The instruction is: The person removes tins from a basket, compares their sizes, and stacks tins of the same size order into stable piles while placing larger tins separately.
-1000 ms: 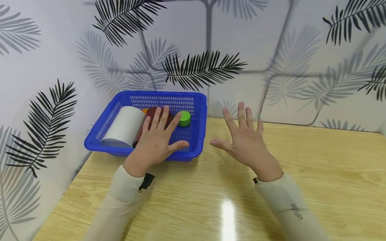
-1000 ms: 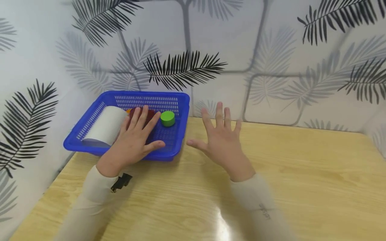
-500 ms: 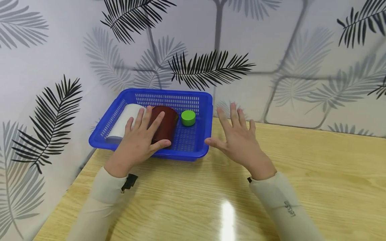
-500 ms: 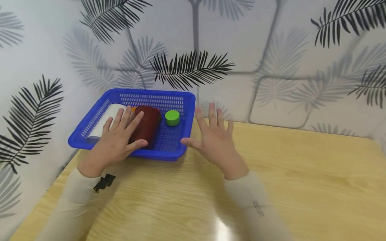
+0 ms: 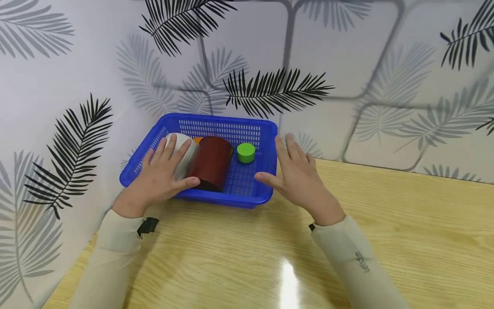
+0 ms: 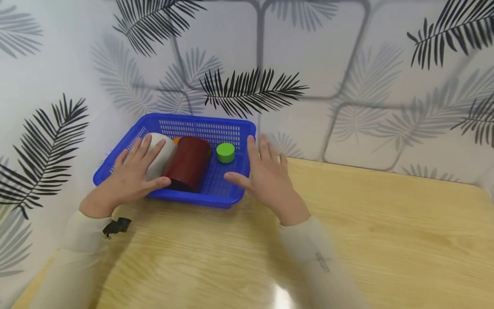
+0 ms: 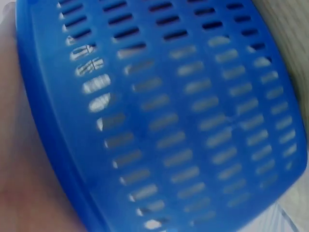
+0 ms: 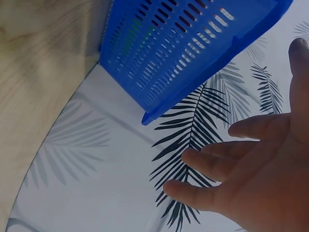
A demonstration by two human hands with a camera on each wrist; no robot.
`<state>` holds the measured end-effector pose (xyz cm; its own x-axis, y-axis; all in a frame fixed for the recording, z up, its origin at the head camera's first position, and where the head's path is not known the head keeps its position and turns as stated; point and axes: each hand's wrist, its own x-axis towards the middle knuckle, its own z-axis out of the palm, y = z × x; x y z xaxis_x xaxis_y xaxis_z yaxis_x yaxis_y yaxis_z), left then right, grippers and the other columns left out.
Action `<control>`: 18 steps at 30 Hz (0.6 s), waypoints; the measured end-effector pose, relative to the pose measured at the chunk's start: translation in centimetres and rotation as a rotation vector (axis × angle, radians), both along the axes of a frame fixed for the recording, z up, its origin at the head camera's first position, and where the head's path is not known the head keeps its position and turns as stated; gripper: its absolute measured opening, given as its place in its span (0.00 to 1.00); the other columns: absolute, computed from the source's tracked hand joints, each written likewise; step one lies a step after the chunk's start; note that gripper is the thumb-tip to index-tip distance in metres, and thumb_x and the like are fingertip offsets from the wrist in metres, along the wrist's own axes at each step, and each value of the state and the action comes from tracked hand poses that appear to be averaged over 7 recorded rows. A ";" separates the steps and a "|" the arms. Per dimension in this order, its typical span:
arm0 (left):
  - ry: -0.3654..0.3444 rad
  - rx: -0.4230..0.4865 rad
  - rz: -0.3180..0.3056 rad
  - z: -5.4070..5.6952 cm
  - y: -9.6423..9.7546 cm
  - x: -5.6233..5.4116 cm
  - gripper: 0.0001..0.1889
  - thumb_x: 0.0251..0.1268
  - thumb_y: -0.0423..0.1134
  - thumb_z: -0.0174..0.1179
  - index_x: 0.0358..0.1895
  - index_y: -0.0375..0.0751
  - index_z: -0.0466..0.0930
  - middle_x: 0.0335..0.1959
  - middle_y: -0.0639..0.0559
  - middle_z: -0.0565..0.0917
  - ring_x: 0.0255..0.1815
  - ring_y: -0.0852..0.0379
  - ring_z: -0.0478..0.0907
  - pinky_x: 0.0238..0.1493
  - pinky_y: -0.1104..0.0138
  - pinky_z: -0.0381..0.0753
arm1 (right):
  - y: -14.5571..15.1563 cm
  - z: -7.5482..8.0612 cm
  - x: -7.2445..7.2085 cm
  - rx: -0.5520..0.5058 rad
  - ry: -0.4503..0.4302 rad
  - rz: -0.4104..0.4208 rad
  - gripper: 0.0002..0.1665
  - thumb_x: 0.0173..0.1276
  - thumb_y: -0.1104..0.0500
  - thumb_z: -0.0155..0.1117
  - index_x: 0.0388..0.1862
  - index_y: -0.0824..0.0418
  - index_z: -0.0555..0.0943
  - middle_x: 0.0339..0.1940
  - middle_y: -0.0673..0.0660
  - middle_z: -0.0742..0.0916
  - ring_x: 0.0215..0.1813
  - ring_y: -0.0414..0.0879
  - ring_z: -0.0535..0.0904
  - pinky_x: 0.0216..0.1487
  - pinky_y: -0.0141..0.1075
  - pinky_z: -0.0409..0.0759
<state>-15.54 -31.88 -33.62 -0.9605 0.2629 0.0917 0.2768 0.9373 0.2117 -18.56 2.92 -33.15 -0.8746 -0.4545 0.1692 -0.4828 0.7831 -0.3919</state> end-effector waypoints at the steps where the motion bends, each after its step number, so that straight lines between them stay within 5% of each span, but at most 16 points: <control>1: -0.004 0.007 0.003 0.0 -0.3 -0.1 0.54 0.66 0.74 0.51 0.84 0.50 0.37 0.82 0.36 0.34 0.81 0.36 0.28 0.72 0.34 0.33 | -0.2 0.2 -0.2 -0.016 -0.012 0.011 0.64 0.69 0.25 0.54 0.84 0.62 0.41 0.83 0.68 0.47 0.82 0.61 0.40 0.73 0.68 0.45; 11: -0.062 0.054 0.109 0.3 -3.7 -0.2 0.61 0.59 0.71 0.62 0.84 0.51 0.33 0.82 0.35 0.32 0.80 0.31 0.27 0.69 0.30 0.34 | -2.2 1.8 -2.1 -0.147 -0.150 0.064 0.58 0.72 0.39 0.64 0.84 0.62 0.44 0.83 0.63 0.53 0.82 0.59 0.46 0.77 0.53 0.49; 18: -0.117 0.094 0.183 0.2 -6.1 -0.2 0.62 0.60 0.71 0.62 0.83 0.48 0.31 0.80 0.31 0.29 0.78 0.26 0.28 0.67 0.28 0.37 | -3.2 3.2 -3.6 -0.245 -0.194 0.053 0.51 0.73 0.50 0.67 0.83 0.62 0.51 0.79 0.62 0.64 0.68 0.58 0.74 0.61 0.51 0.77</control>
<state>-15.71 -37.93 -33.46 -0.9969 0.0785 -0.0075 0.0719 0.9443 0.3211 -22.16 -0.29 -29.90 -0.8772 -0.4669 0.1117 -0.4184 0.6295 -0.6547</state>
